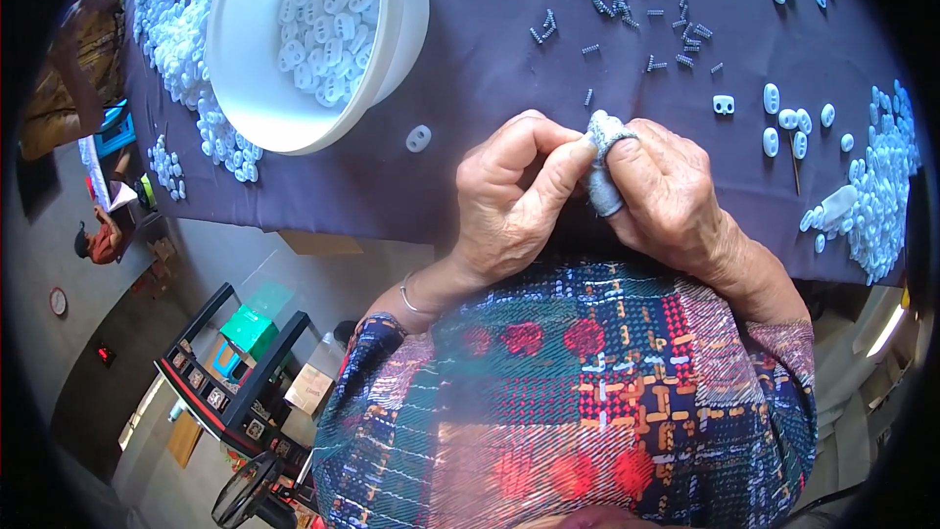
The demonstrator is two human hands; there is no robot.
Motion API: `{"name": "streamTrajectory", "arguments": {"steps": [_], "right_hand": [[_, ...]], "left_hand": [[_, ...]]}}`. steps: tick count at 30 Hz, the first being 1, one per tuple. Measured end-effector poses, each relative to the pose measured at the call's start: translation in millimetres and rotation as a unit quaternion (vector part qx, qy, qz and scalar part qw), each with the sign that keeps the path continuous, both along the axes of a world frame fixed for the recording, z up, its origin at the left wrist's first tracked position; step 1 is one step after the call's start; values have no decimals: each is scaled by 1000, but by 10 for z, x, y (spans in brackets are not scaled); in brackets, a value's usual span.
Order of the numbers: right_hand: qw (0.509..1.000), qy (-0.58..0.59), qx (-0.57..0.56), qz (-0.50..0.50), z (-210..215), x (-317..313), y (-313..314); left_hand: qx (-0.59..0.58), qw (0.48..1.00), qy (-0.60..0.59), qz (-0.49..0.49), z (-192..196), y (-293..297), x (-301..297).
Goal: The person assembles plastic cord locks by picking up small metal springs and plastic pieces from the table and inserting the springs into the plastic pieces by hand.
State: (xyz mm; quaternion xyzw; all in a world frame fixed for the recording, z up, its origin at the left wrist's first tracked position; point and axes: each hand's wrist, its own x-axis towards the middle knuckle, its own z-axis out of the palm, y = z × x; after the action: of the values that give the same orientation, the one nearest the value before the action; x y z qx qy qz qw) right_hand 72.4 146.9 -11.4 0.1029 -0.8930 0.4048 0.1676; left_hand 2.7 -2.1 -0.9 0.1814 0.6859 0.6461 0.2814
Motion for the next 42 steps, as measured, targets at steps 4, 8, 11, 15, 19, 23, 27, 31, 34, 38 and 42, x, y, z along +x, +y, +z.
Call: {"name": "streamTrajectory", "arguments": {"steps": [4, 8, 11, 15, 19, 23, 27, 31, 34, 38, 42], "right_hand": [[1000, 5, -8, -13, -25, -18, 10], [1000, 3, 2, -7, -11, -15, 20], [1000, -5, 13, 0, -3, 2, 4], [1000, -1, -1, -7, -25, -26, 33], [972, -143, -184, 23, 109, -59, 178], [931, -218, -292, -19, 173, -55, 207], [876, -272, -399, -6, 195, -55, 196], [863, -326, -386, 11, 229, -78, 248], [878, -309, -363, 46, 158, -80, 266], [884, -286, -367, 51, 118, -57, 228], [898, -245, -363, 37, 167, -54, 227]], "left_hand": [[4, 1000, 3, 0, 0, 19, -12], [5, 1000, 2, -2, -13, 15, -10], [0, 1000, 15, -10, 5, 2, -11], [-3, 1000, -2, -12, 24, 1, -26], [25, 997, -70, -11, 15, -13, -25], [44, 991, -130, 0, 15, -26, -18], [39, 993, -110, -20, 13, -46, -35], [-6, 994, -91, -53, 48, -37, -52], [5, 995, -47, -84, 4, -48, -84], [41, 994, -41, -88, -25, -56, -84], [67, 991, -8, -114, -57, -72, -114]]}}
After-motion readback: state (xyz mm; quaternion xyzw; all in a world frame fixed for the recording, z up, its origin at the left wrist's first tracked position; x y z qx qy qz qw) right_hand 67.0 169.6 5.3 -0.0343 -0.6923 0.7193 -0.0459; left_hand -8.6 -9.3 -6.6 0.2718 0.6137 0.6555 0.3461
